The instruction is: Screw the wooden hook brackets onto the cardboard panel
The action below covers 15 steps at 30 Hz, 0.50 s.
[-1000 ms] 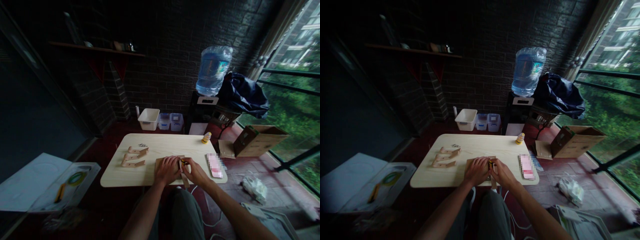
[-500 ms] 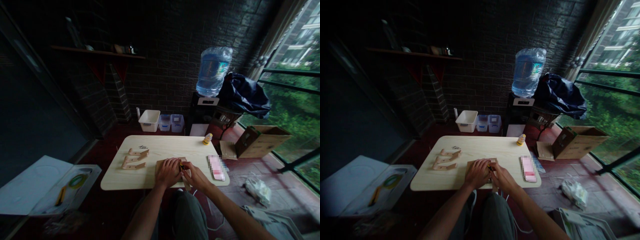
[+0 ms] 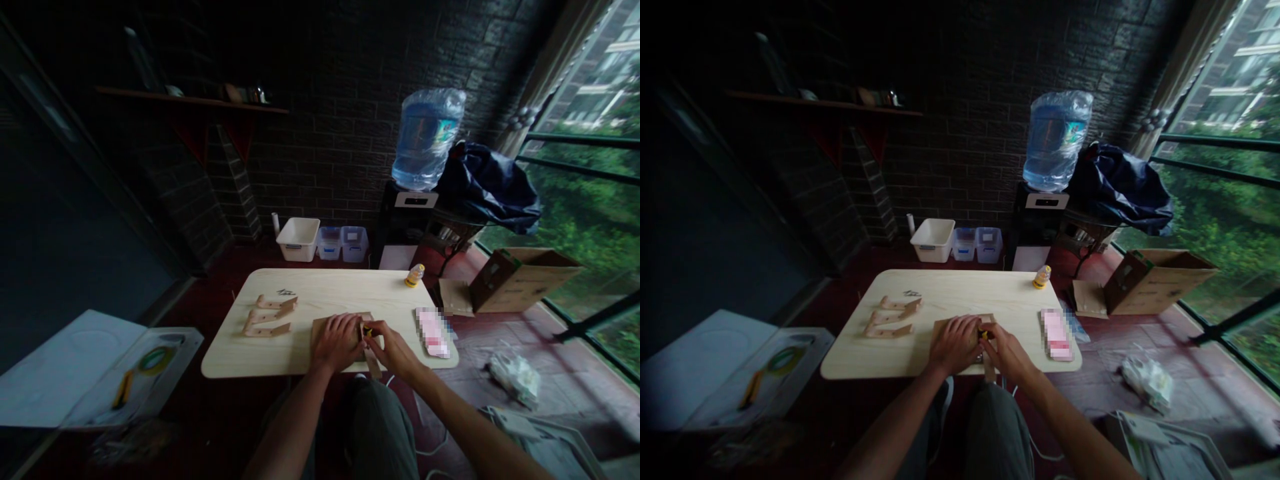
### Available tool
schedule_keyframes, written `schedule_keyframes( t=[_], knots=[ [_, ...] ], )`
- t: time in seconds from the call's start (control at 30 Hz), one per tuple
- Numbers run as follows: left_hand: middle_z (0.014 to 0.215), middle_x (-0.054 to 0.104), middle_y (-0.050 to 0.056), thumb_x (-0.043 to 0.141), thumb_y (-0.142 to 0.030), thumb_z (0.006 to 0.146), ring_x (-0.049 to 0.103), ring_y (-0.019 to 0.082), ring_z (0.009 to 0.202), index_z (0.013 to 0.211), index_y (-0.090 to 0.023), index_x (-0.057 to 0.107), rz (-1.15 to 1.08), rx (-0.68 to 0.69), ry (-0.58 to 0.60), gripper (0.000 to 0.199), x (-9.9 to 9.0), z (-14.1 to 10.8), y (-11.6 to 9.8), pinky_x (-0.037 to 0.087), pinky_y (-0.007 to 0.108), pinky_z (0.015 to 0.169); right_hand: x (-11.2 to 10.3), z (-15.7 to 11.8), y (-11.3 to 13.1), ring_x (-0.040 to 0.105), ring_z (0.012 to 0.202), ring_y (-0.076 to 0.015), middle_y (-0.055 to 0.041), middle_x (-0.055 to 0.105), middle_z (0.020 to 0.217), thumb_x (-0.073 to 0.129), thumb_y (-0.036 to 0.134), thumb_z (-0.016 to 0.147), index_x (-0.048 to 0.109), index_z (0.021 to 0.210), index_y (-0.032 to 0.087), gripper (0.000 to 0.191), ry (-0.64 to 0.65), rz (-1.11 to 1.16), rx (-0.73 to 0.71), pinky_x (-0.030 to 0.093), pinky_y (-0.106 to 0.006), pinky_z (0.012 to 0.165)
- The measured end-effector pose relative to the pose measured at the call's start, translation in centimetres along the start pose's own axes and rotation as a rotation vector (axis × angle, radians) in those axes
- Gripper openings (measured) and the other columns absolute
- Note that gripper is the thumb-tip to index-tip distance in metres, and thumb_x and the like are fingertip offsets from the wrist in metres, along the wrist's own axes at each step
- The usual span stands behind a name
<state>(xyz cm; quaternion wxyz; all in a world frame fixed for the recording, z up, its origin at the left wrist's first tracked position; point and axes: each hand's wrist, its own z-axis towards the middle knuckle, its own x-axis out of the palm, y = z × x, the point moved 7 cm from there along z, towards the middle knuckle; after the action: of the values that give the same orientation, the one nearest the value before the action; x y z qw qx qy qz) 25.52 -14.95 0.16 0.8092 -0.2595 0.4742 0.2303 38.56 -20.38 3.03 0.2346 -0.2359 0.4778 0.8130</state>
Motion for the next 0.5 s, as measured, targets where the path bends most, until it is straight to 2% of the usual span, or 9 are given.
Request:
schedule_keyframes(
  t=[0.13,0.3,0.5],
  knots=[
    [0.145,0.053,0.009,0.050,-0.050,0.096,0.045,0.026,0.136,0.145,-0.023,0.042,-0.017,-0.015,-0.003,0.057,-0.06,-0.10,0.11,0.030,0.047,0.118,-0.69,-0.53,-0.93,0.070,0.100,-0.0232,-0.0104,0.070,0.112,0.059,0.030,0.096,0.052,0.124,0.022,0.030,-0.098,-0.012,0.025,0.057,-0.041,0.087],
    [0.145,0.053,0.010,0.052,-0.052,0.094,0.045,0.027,0.136,0.144,-0.022,0.042,-0.015,-0.008,0.005,0.059,0.23,-0.05,0.17,0.030,0.047,0.118,-0.18,-0.55,-0.23,0.068,0.110,-0.0236,-0.0101,0.069,0.120,0.059,0.026,0.094,0.050,0.127,0.024,0.034,0.011,-0.005,-0.022,0.055,-0.042,0.093],
    [0.145,0.053,0.010,0.049,-0.054,0.096,0.045,0.027,0.136,0.145,-0.022,0.042,-0.019,-0.005,0.012,0.059,0.11,0.04,0.13,0.030,0.047,0.118,-0.21,-0.40,-0.39,0.070,0.103,-0.0220,-0.0092,0.069,0.115,0.057,0.027,0.096,0.050,0.124,0.024,0.028,-0.002,0.004,-0.038,0.057,-0.041,0.090]
  ],
)
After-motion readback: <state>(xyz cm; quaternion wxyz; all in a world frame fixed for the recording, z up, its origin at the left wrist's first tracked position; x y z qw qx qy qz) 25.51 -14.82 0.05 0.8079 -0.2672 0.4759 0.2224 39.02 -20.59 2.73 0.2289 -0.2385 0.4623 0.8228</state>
